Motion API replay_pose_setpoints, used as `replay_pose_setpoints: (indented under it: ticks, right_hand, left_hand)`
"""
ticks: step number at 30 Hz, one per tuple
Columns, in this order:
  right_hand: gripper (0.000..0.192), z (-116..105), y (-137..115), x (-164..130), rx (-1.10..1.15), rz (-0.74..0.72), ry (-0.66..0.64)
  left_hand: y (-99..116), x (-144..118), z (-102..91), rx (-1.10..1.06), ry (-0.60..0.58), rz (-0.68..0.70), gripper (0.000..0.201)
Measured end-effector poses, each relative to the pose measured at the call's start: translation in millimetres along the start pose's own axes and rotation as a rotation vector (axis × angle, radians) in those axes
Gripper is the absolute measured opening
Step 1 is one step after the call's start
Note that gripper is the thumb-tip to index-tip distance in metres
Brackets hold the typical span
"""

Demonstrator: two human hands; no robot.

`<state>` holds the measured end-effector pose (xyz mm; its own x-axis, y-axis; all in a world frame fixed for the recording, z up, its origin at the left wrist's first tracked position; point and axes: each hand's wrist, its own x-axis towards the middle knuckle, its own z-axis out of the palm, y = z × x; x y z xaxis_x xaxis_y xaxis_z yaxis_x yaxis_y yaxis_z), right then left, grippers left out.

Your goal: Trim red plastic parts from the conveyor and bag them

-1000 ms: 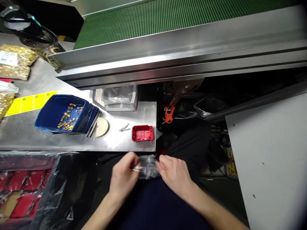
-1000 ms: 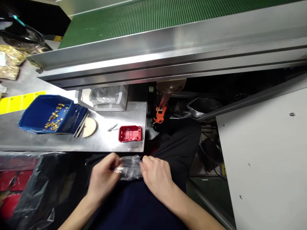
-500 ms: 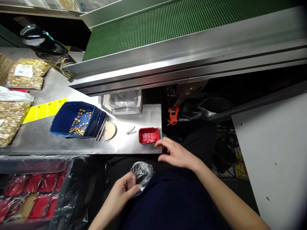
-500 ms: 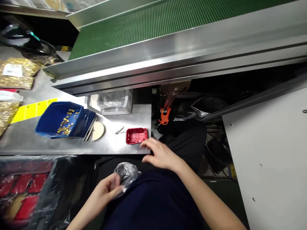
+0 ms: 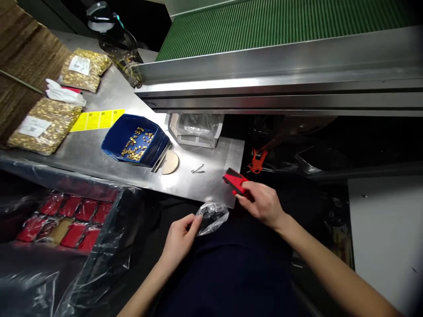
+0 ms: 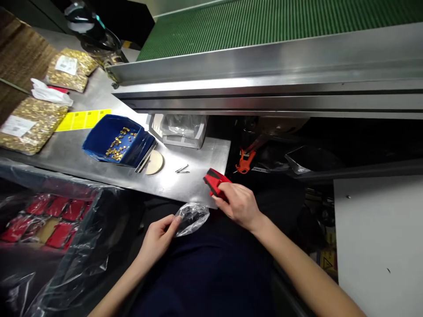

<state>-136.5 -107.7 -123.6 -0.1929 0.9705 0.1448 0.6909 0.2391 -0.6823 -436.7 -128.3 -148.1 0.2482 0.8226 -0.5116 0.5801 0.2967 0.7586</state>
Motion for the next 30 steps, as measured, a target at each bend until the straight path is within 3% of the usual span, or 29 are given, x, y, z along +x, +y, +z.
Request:
replay_pose_setpoints:
  ticks: [2, 4, 6, 10, 12, 14, 18, 21, 23, 25, 30]
  right_hand:
    - [0.021, -2.6, -17.1, -21.4, 0.280, 0.272, 0.152]
    - [0.023, -0.7, -32.2, -41.4, 0.545, 0.414, 0.166]
    - [0.023, 6.3, -42.7, -56.7, 0.684, 0.448, 0.067]
    - [0.016, 24.6, -49.7, -71.4, 0.630, 0.464, -0.228]
    - [0.016, 30.4, -49.3, -74.5, 0.600, 0.478, -0.257]
    - [0.019, 34.1, -48.3, -76.8, 0.662, 0.552, -0.121]
    - [0.024, 42.3, -47.0, -78.1, 0.899, 0.727, 0.299]
    - [0.027, 51.4, -46.3, -75.0, 1.114, 0.730, 0.436]
    - [0.027, 55.9, -45.7, -72.4, 1.236, 0.721, 0.467]
    - [0.027, 56.7, -44.9, -70.7, 1.271, 0.709, 0.387]
    - [0.028, 48.6, -41.9, -68.6, 1.175, 0.733, -0.087]
  left_hand:
    - [6.3, 2.1, 4.0, 0.037, 0.012, 0.022, 0.051]
    - [12.3, 5.2, 7.9, 0.070, 0.016, 0.056, 0.051]
    - [17.6, 9.2, 11.4, 0.103, 0.025, 0.103, 0.049]
    - [28.0, 17.2, 17.4, 0.213, 0.085, 0.270, 0.041]
    - [33.6, 20.3, 20.1, 0.281, 0.106, 0.380, 0.035]
    - [39.2, 22.7, 22.7, 0.336, 0.126, 0.469, 0.030]
    - [48.6, 26.0, 27.9, 0.390, 0.198, 0.541, 0.016]
    - [53.6, 26.0, 33.1, 0.367, 0.222, 0.563, 0.007]
    - [56.1, 24.3, 36.4, 0.330, 0.227, 0.584, 0.011]
    - [57.6, 21.9, 38.7, 0.299, 0.240, 0.610, 0.015]
    - [58.9, 16.5, 42.4, 0.258, 0.266, 0.653, 0.016]
